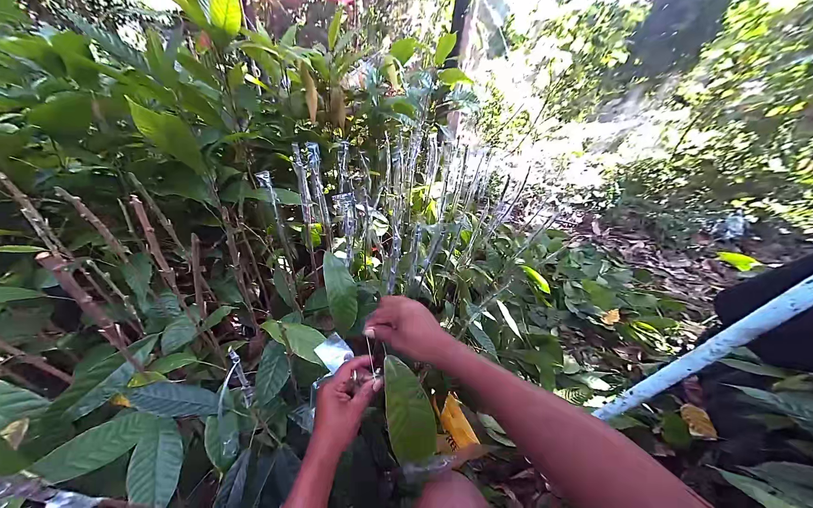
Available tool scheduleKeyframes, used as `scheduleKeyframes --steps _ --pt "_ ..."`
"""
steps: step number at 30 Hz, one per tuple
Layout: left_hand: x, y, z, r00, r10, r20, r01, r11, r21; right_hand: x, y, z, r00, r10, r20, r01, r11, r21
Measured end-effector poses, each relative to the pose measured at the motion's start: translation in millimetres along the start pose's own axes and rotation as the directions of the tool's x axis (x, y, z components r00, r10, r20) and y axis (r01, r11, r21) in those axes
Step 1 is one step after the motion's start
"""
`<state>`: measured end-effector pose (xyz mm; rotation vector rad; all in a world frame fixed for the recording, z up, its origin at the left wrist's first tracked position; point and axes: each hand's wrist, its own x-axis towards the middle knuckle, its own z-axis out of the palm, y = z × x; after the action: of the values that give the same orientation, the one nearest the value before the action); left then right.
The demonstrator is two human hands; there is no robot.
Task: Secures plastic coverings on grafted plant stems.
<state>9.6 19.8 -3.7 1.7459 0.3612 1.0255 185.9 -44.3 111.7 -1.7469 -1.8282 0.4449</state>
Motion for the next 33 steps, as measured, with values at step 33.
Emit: scheduleKeyframes --steps 33 --pt "-7.7 34.6 3.6 0.990 -0.126 -0.065 0.139 0.952 0.271 -65.0 36.6 22.7 0.984 0.177 -0.017 -0.174 0.932 -0.317"
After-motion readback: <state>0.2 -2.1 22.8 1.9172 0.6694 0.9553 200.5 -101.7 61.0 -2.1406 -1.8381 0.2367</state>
